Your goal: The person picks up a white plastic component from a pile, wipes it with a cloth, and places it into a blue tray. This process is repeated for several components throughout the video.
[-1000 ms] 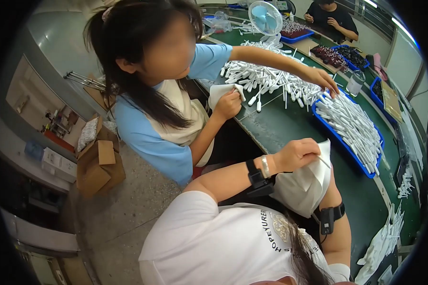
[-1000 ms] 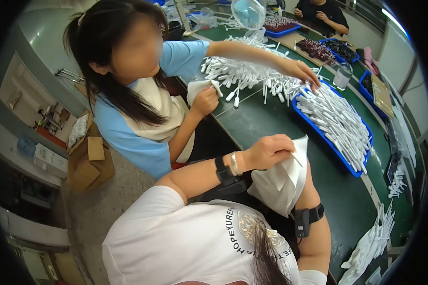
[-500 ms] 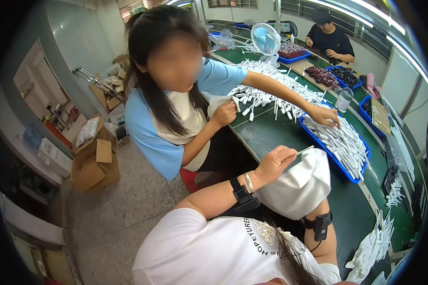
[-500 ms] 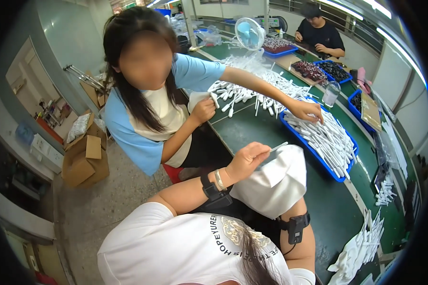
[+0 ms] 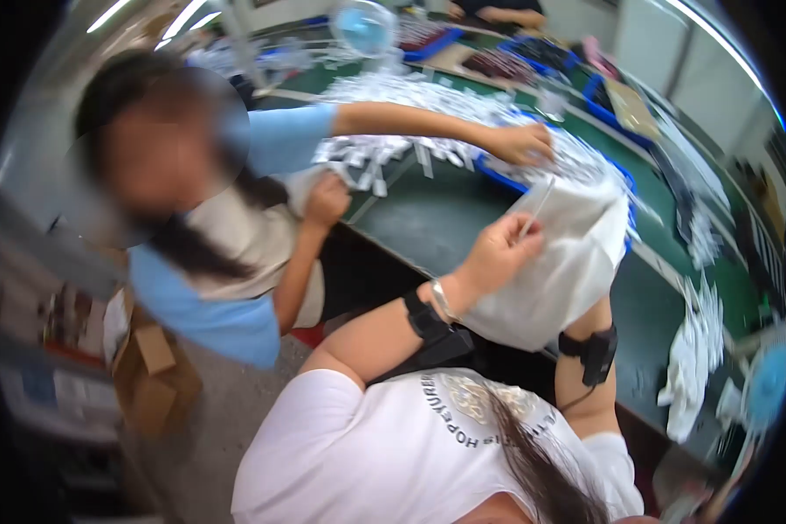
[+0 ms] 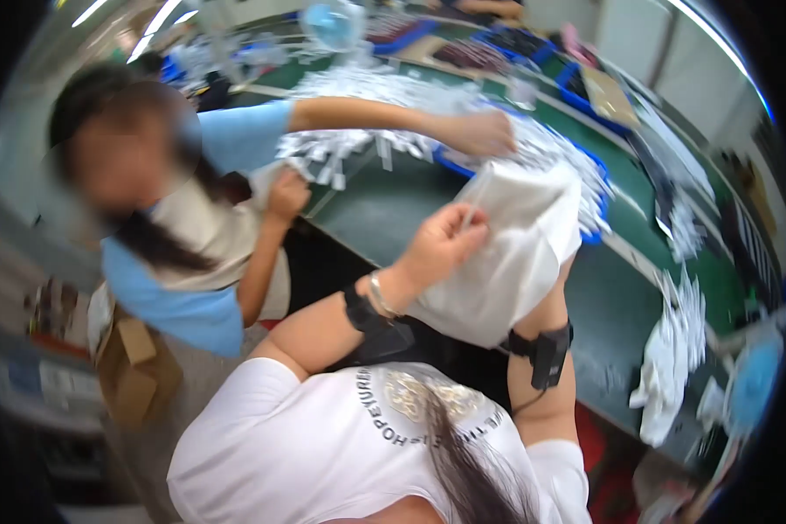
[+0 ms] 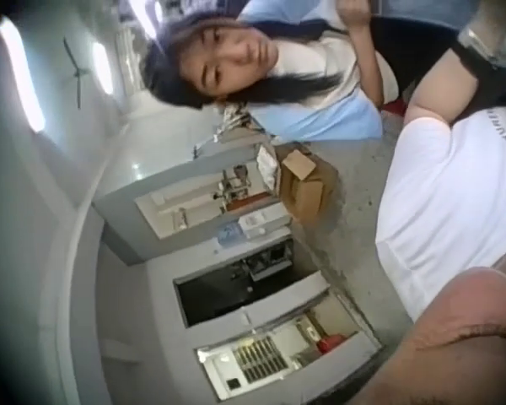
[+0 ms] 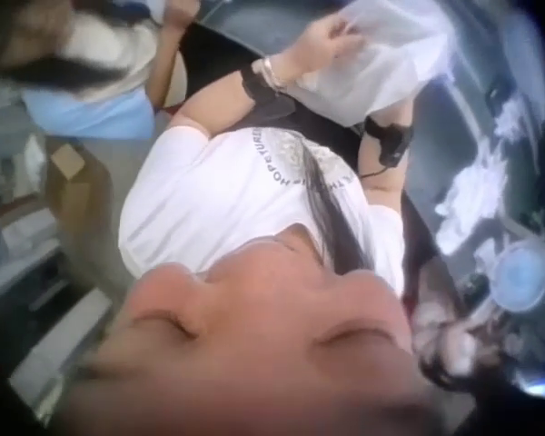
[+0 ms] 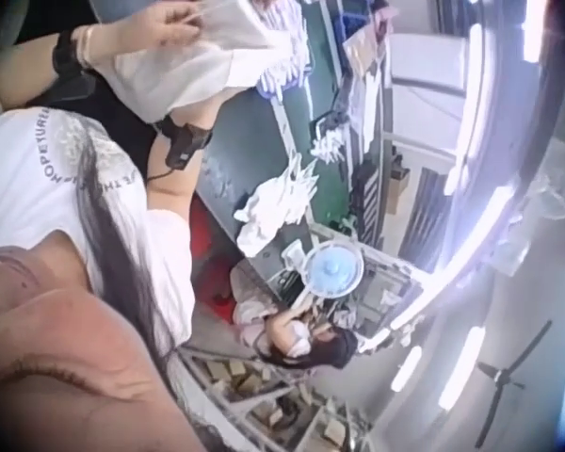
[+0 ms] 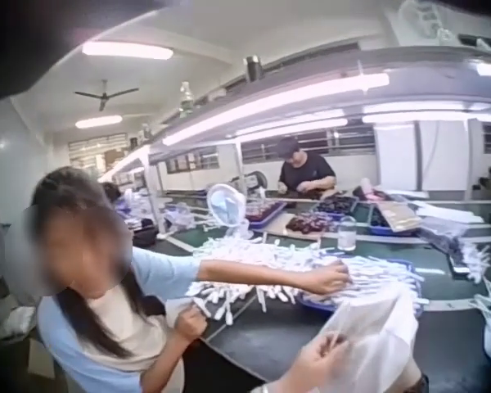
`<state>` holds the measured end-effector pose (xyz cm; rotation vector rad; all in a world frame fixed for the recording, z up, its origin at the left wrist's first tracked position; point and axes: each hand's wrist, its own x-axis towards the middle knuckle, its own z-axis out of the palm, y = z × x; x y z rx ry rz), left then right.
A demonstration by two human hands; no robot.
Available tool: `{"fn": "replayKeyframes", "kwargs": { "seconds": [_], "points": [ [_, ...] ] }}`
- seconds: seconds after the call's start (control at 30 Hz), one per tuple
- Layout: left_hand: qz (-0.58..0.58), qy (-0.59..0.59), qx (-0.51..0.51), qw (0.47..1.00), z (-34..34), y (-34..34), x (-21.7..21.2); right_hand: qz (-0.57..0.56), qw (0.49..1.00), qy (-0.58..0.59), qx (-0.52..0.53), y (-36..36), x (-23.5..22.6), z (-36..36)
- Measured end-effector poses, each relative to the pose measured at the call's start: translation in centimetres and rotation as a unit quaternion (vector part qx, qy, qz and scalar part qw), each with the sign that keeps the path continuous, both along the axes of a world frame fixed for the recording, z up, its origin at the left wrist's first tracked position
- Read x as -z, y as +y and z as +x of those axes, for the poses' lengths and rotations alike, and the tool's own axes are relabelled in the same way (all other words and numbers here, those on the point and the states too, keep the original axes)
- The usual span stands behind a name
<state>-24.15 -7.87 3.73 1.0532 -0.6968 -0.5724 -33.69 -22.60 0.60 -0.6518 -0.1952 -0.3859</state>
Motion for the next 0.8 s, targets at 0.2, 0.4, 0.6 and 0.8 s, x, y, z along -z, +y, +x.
{"fn": "replayKeyframes", "kwargs": {
  "seconds": [0.2, 0.4, 0.6, 0.8],
  "points": [
    [0.059, -0.039, 0.136, 0.988, 1.5, -1.5, -0.4, 0.234, 0.927, 0.241, 0.166, 4.5, -2.4, -3.1],
    [0.200, -0.112, 0.133, 0.964, 1.3, 0.1, 2.6, -0.636, 0.679, 0.312, 0.193, 5.0, -1.1, -3.1],
    [0.217, -0.127, 0.060, 0.966, 3.1, 1.3, 3.0, -0.662, 0.672, 0.240, 0.231, 6.2, -4.7, 2.1],
    [0.194, -0.399, -0.086, 0.892, 3.0, 0.7, 3.4, -0.339, 0.895, 0.275, 0.094, 4.0, 5.9, 1.7]
  ]
}}
